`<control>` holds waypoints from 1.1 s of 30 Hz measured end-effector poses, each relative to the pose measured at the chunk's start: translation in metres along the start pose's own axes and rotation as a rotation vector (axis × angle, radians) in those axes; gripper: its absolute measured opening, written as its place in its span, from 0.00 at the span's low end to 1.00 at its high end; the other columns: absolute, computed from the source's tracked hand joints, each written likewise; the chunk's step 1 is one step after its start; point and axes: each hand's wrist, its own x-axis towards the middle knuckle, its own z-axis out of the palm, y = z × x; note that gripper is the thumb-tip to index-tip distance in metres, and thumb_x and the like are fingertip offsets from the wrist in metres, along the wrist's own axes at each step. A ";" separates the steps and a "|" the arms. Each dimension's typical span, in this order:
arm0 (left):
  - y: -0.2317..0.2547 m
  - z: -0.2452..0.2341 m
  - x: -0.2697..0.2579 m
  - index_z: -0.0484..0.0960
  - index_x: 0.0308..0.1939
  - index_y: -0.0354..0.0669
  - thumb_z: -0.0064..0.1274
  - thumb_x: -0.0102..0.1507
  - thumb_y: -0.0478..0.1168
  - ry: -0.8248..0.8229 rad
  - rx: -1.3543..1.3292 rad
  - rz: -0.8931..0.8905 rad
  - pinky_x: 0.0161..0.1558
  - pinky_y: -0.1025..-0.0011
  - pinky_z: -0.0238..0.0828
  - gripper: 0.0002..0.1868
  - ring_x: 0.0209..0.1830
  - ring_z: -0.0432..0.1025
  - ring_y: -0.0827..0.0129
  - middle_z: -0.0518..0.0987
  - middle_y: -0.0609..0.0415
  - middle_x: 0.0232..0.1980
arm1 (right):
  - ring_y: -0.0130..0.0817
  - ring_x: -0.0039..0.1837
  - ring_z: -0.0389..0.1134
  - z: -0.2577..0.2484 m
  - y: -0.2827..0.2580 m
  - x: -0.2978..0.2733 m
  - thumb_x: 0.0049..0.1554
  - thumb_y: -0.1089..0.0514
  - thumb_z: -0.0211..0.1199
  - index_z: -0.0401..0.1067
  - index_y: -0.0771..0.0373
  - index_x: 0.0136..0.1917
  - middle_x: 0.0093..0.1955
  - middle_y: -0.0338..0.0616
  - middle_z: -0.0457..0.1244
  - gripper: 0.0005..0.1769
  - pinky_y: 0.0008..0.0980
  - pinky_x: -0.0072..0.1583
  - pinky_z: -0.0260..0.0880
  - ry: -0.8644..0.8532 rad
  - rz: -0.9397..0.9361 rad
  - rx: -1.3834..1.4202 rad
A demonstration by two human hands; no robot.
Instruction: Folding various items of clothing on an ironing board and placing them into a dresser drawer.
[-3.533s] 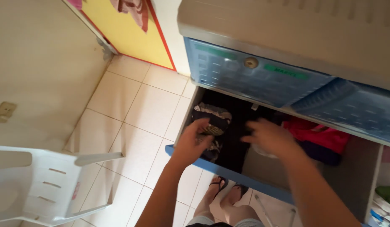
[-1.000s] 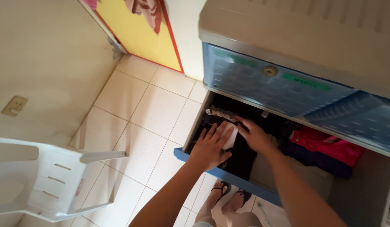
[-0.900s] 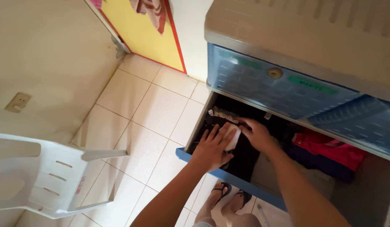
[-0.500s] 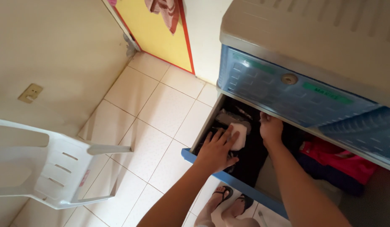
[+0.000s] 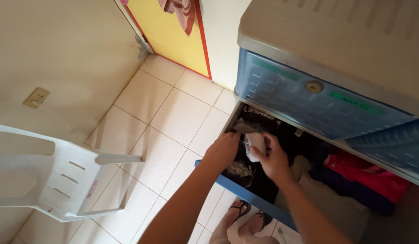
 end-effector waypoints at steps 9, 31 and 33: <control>0.022 -0.026 0.010 0.81 0.38 0.38 0.46 0.62 0.35 -0.058 0.125 -0.047 0.50 0.55 0.75 0.08 0.50 0.74 0.48 0.81 0.42 0.43 | 0.29 0.49 0.67 0.000 -0.001 -0.023 0.60 0.50 0.69 0.67 0.61 0.62 0.48 0.42 0.65 0.22 0.30 0.52 0.67 0.228 0.048 0.420; 0.023 -0.060 -0.023 0.78 0.47 0.41 0.46 0.65 0.34 -0.142 -0.145 -0.226 0.51 0.53 0.75 0.08 0.52 0.76 0.46 0.77 0.41 0.53 | 0.55 0.55 0.66 -0.004 -0.046 -0.043 0.59 0.50 0.66 0.71 0.57 0.63 0.55 0.53 0.63 0.21 0.48 0.57 0.66 0.538 -0.415 -0.492; 0.016 -0.055 -0.034 0.82 0.48 0.46 0.49 0.61 0.33 -0.346 -0.066 -0.127 0.53 0.56 0.74 0.12 0.56 0.74 0.50 0.78 0.47 0.53 | 0.41 0.47 0.73 -0.006 -0.045 -0.061 0.54 0.44 0.69 0.72 0.59 0.58 0.49 0.48 0.67 0.24 0.38 0.48 0.73 0.064 -0.224 -0.020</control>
